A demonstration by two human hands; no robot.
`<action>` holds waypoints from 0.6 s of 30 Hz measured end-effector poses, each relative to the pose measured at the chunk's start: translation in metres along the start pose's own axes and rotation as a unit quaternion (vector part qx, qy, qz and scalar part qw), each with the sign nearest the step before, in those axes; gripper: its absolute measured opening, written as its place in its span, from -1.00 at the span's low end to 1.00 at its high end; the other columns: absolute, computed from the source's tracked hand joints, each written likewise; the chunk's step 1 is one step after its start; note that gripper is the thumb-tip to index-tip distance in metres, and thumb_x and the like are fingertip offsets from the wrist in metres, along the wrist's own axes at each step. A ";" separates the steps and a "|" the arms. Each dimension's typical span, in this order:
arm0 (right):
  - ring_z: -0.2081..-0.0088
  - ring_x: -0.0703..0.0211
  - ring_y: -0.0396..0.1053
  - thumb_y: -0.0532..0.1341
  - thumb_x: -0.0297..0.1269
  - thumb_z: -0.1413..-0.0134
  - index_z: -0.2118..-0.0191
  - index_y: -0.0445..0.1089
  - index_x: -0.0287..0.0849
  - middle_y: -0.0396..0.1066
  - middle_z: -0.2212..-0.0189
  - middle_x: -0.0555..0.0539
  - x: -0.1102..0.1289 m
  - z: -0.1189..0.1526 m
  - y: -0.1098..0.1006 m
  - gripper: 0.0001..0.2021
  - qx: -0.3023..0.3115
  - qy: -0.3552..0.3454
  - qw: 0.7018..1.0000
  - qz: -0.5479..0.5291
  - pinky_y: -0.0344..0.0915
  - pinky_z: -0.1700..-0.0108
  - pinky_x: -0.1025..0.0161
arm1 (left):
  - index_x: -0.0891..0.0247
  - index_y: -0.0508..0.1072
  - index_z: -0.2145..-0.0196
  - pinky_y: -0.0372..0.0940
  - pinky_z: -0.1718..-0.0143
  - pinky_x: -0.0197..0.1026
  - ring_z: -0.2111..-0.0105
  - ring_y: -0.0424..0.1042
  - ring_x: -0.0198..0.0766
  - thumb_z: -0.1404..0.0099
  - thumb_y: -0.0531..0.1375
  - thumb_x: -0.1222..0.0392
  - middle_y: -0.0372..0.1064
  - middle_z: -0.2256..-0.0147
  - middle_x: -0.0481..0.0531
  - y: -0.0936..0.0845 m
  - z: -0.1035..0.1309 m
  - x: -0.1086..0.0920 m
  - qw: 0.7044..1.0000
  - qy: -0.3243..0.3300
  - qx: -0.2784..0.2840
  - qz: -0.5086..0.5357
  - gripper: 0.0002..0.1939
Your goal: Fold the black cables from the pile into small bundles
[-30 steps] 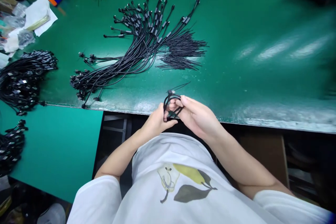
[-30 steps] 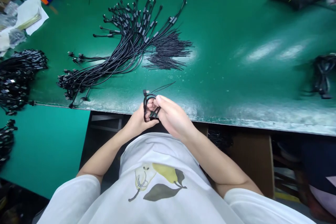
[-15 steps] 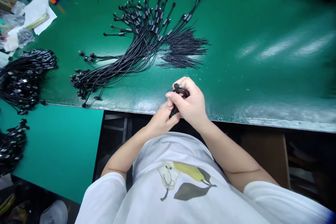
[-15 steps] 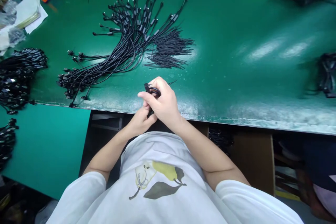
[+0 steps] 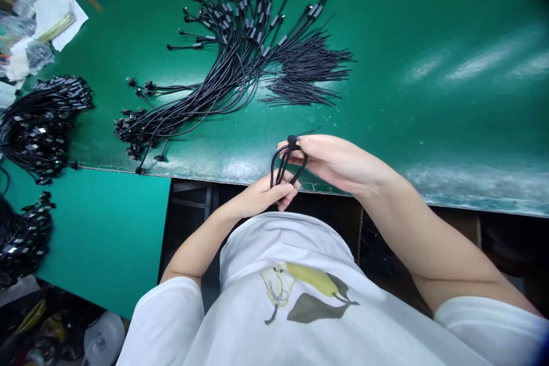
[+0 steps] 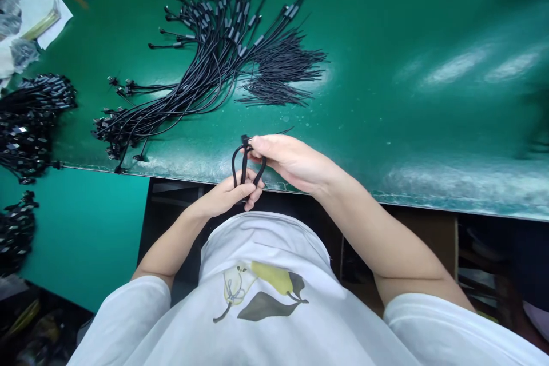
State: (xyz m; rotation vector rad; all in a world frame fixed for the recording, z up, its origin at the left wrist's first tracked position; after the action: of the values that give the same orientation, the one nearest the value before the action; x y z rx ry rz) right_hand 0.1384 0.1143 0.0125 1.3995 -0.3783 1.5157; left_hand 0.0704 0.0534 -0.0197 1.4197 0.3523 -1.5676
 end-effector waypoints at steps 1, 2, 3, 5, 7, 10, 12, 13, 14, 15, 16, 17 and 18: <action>0.26 0.08 0.42 0.40 0.25 0.14 0.33 0.43 -0.21 0.44 0.34 -0.15 0.001 0.001 -0.001 -0.45 -0.014 -0.001 1.000 -0.026 0.43 0.23 0.16 | 0.30 0.30 0.23 0.26 0.46 -0.27 0.51 0.27 -0.40 -0.28 0.21 -0.20 0.22 0.47 -0.10 0.000 -0.001 -0.001 1.000 -0.007 0.006 -0.017 -0.54; 0.24 0.07 0.44 0.42 0.24 0.15 0.28 0.45 -0.22 0.46 0.30 -0.16 0.000 0.002 0.001 -0.44 -0.021 0.002 0.999 -0.049 0.45 0.22 0.16 | 0.29 0.30 0.25 0.28 0.45 -0.27 0.50 0.28 -0.39 -0.27 0.21 -0.22 0.23 0.46 -0.09 0.001 -0.001 -0.002 0.999 -0.012 0.011 -0.031 -0.53; 0.24 0.07 0.46 0.42 0.22 0.15 0.23 0.46 -0.22 0.48 0.26 -0.18 -0.001 0.003 0.004 -0.42 -0.021 0.009 0.998 -0.066 0.46 0.26 0.17 | 0.29 0.29 0.28 0.29 0.43 -0.26 0.49 0.29 -0.38 -0.25 0.21 -0.24 0.24 0.46 -0.07 0.002 -0.003 -0.002 0.999 -0.015 0.017 -0.041 -0.52; 0.32 0.10 0.47 0.42 0.19 0.13 0.16 0.44 -0.23 0.50 0.23 -0.19 -0.005 0.003 0.013 -0.42 -0.011 0.032 0.996 -0.086 0.44 0.40 0.22 | 0.29 0.29 0.33 0.30 0.42 -0.24 0.47 0.31 -0.37 -0.25 0.21 -0.27 0.26 0.45 -0.05 0.005 -0.005 -0.002 0.998 -0.015 0.036 -0.055 -0.50; 0.44 0.17 0.42 0.41 0.17 0.10 0.24 0.39 -0.22 0.48 0.34 -0.14 -0.008 0.002 0.020 -0.47 -0.002 0.041 0.994 -0.099 0.39 0.48 0.27 | 0.29 0.28 0.38 0.26 0.45 -0.26 0.50 0.29 -0.38 -0.27 0.19 -0.26 0.24 0.49 -0.05 0.010 -0.007 0.000 0.996 -0.003 0.059 -0.061 -0.51; 0.57 0.38 0.25 0.44 0.10 0.11 0.33 0.24 -0.16 0.32 0.48 0.07 -0.001 -0.003 0.023 -0.50 -0.015 -0.003 0.990 -0.138 0.35 0.47 0.33 | 0.28 0.27 0.39 0.16 0.53 -0.28 0.57 0.20 -0.42 -0.23 0.21 -0.31 0.17 0.54 -0.10 0.016 -0.007 0.007 0.996 0.012 0.087 -0.022 -0.47; 0.63 0.47 0.09 0.44 0.11 0.11 0.24 0.22 -0.10 0.21 0.49 0.16 0.006 -0.006 0.022 -0.49 -0.024 -0.044 0.989 -0.142 0.26 0.54 0.39 | 0.27 0.27 0.32 0.14 0.57 -0.28 0.61 0.15 -0.43 -0.16 0.20 -0.40 0.14 0.55 -0.14 0.019 -0.007 0.011 0.995 0.015 0.088 0.041 -0.39; 0.65 0.48 0.03 0.41 0.13 0.08 0.17 0.23 -0.06 0.17 0.48 0.18 0.010 -0.008 0.022 -0.49 -0.033 -0.064 0.989 -0.131 0.19 0.59 0.41 | 0.27 0.27 0.26 0.15 0.58 -0.28 0.62 0.15 -0.42 -0.14 0.17 -0.44 0.14 0.54 -0.14 0.019 -0.008 0.012 0.994 0.015 0.079 0.074 -0.35; 0.67 0.48 0.00 0.37 0.14 0.02 0.12 0.23 -0.02 0.14 0.48 0.18 0.014 -0.009 0.020 -0.51 -0.045 -0.086 0.989 -0.113 0.14 0.62 0.41 | 0.27 0.27 0.21 0.16 0.58 -0.28 0.62 0.15 -0.41 -0.15 0.14 -0.47 0.15 0.53 -0.14 0.019 -0.008 0.012 0.992 0.015 0.066 0.103 -0.32; 0.67 0.47 0.00 0.32 0.14 -0.05 0.10 0.23 0.00 0.12 0.48 0.17 0.019 -0.009 0.018 -0.55 -0.063 -0.111 0.987 -0.094 0.11 0.64 0.42 | 0.27 0.27 0.18 0.18 0.57 -0.27 0.61 0.17 -0.40 -0.17 0.12 -0.47 0.16 0.53 -0.13 0.018 -0.008 0.011 0.990 0.012 0.052 0.128 -0.32; 0.67 0.46 0.01 0.28 0.13 -0.11 0.11 0.23 0.00 0.10 0.48 0.15 0.024 -0.009 0.015 -0.60 -0.082 -0.134 0.985 -0.073 0.10 0.64 0.41 | 0.27 0.28 0.16 0.20 0.55 -0.27 0.60 0.19 -0.39 -0.19 0.12 -0.45 0.19 0.52 -0.11 0.018 -0.008 0.010 0.989 0.007 0.038 0.146 -0.33; 0.66 0.45 0.03 0.24 0.11 -0.15 0.14 0.24 -0.02 0.09 0.48 0.14 0.028 -0.009 0.013 -0.65 -0.099 -0.151 0.982 -0.052 0.11 0.64 0.41 | 0.28 0.30 0.16 0.22 0.52 -0.27 0.57 0.22 -0.37 -0.22 0.13 -0.42 0.21 0.51 -0.09 0.017 -0.009 0.008 0.987 -0.002 0.028 0.160 -0.36; 0.66 0.44 0.05 0.22 0.09 -0.18 0.18 0.24 -0.04 0.09 0.48 0.13 0.030 -0.009 0.012 -0.68 -0.110 -0.162 0.980 -0.032 0.12 0.64 0.41 | 0.29 0.32 0.16 0.24 0.49 -0.26 0.55 0.25 -0.36 -0.23 0.16 -0.38 0.23 0.49 -0.07 0.018 -0.008 0.007 0.984 -0.013 0.024 0.174 -0.39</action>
State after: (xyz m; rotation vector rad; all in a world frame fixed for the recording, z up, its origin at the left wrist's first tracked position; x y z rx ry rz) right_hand 0.1292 0.1291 0.0413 1.4656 -0.6736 1.1534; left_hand 0.0904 0.0475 -0.0217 1.4088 0.0448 -1.3139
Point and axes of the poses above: each hand's wrist, its own z-axis away from the middle knuckle, its own y-axis out of the palm, x = y × z, the point moved 9 cm from there along -z, towards the middle knuckle
